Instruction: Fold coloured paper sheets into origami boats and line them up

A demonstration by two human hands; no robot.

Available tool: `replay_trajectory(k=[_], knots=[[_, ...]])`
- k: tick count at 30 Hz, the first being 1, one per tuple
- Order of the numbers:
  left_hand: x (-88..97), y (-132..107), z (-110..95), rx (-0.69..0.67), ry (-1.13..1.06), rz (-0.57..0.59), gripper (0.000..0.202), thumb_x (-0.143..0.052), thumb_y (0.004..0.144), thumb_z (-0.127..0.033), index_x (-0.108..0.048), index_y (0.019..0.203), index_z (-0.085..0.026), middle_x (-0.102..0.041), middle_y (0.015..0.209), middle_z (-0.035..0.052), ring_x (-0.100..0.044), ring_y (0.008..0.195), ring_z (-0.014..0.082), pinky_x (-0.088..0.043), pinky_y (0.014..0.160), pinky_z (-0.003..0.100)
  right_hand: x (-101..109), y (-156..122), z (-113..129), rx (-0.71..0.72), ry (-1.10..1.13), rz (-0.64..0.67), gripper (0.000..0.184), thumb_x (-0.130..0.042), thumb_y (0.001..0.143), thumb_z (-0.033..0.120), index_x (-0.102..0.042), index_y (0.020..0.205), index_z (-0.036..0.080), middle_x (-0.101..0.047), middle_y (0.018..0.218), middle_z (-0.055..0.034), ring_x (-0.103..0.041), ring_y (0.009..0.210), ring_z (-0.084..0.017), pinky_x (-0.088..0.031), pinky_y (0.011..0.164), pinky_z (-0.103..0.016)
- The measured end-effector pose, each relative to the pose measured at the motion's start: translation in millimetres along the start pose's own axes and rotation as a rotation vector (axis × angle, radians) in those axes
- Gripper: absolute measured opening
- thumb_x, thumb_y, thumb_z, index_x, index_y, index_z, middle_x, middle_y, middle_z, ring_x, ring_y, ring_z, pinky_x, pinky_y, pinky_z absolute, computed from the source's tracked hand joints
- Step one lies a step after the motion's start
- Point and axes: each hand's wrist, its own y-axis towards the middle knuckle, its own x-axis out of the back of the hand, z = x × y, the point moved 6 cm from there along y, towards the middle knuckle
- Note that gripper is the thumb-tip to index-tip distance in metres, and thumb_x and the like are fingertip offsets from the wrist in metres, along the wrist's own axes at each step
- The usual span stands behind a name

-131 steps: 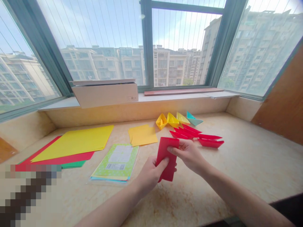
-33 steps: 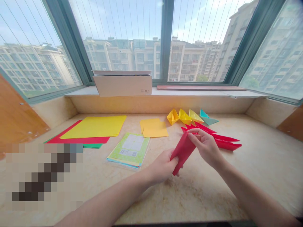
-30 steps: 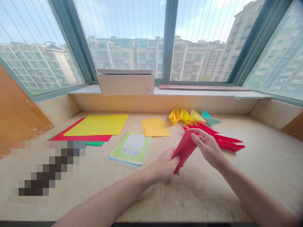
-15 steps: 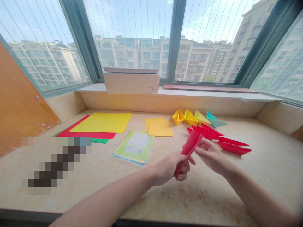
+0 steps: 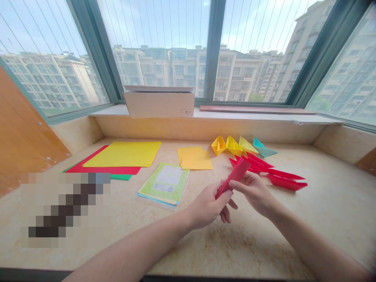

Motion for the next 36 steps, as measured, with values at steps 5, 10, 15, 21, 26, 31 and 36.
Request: replay_trajectory(k=[5, 10, 15, 21, 26, 31, 36], knots=[[4.4, 1, 5, 0.002, 0.018, -0.050, 0.048, -0.048, 0.094, -0.057, -0.056, 0.108, -0.012, -0.069, 0.091, 0.0117, -0.065, 0.049, 0.0138, -0.051, 0.047, 0.027, -6, 1, -1, -0.039, 0.039, 0.026, 0.027, -0.078, 0.080, 0.041, -0.074, 0.091, 0.016, -0.070, 0.078, -0.0045, -0.061, 0.066, -0.016, -0.048, 0.059, -0.028], [3.7, 2, 5, 0.002, 0.059, -0.005, 0.046, -0.052, 0.094, -0.054, -0.060, 0.106, -0.011, -0.071, 0.104, 0.0171, -0.068, 0.053, 0.0138, -0.053, 0.051, 0.026, -11, 1, -5, -0.072, 0.076, 0.035, 0.028, -0.080, 0.078, 0.040, -0.076, 0.088, 0.014, -0.071, 0.076, -0.0049, -0.059, 0.061, -0.015, -0.043, 0.053, -0.026], [-1.1, 0, 4, 0.015, 0.065, 0.056, 0.041, -0.049, 0.097, -0.049, -0.060, 0.105, -0.010, -0.071, 0.108, 0.0194, -0.070, 0.058, 0.0151, -0.052, 0.051, 0.025, 9, 2, -1, -0.001, 0.133, -0.153, 0.025, -0.078, 0.081, 0.041, -0.076, 0.079, 0.016, -0.076, 0.077, -0.0065, -0.066, 0.070, -0.018, -0.051, 0.070, -0.032], [1.6, -1, 1, -0.033, 0.153, 0.005, 0.037, -0.045, 0.099, -0.040, -0.062, 0.109, -0.009, -0.073, 0.108, 0.0183, -0.072, 0.063, 0.0165, -0.052, 0.052, 0.024, 33, 5, 10, 0.169, 0.206, -0.324, 0.022, -0.080, 0.079, 0.044, -0.078, 0.084, 0.023, -0.078, 0.079, -0.0034, -0.070, 0.080, -0.020, -0.049, 0.090, -0.037], [7.3, -2, -2, -0.071, 0.285, -0.055, 0.036, -0.045, 0.099, -0.038, -0.065, 0.108, -0.009, -0.072, 0.109, 0.0161, -0.073, 0.065, 0.0179, -0.054, 0.053, 0.025, 36, 6, 16, 0.245, 0.201, -0.278, 0.020, -0.076, 0.083, 0.044, -0.077, 0.084, 0.024, -0.079, 0.084, -0.0036, -0.071, 0.086, -0.022, -0.050, 0.093, -0.040], [11.5, -3, -6, -0.086, 0.349, -0.087, 0.037, -0.048, 0.098, -0.040, -0.067, 0.103, -0.008, -0.073, 0.099, 0.0148, -0.073, 0.067, 0.0196, -0.054, 0.055, 0.027, 35, 5, 16, 0.267, 0.192, -0.250, 0.017, -0.074, 0.086, 0.043, -0.075, 0.089, 0.027, -0.079, 0.085, -0.0026, -0.073, 0.086, -0.023, -0.050, 0.094, -0.043], [8.9, -2, -1, -0.037, 0.208, -0.048, 0.043, -0.046, 0.098, -0.046, -0.063, 0.107, -0.007, -0.073, 0.101, 0.0173, -0.072, 0.062, 0.0177, -0.054, 0.054, 0.027, 31, 5, 15, 0.256, 0.222, -0.263, 0.020, -0.070, 0.089, 0.045, -0.074, 0.098, 0.029, -0.079, 0.088, -0.0020, -0.073, 0.091, -0.022, -0.048, 0.098, -0.043]])
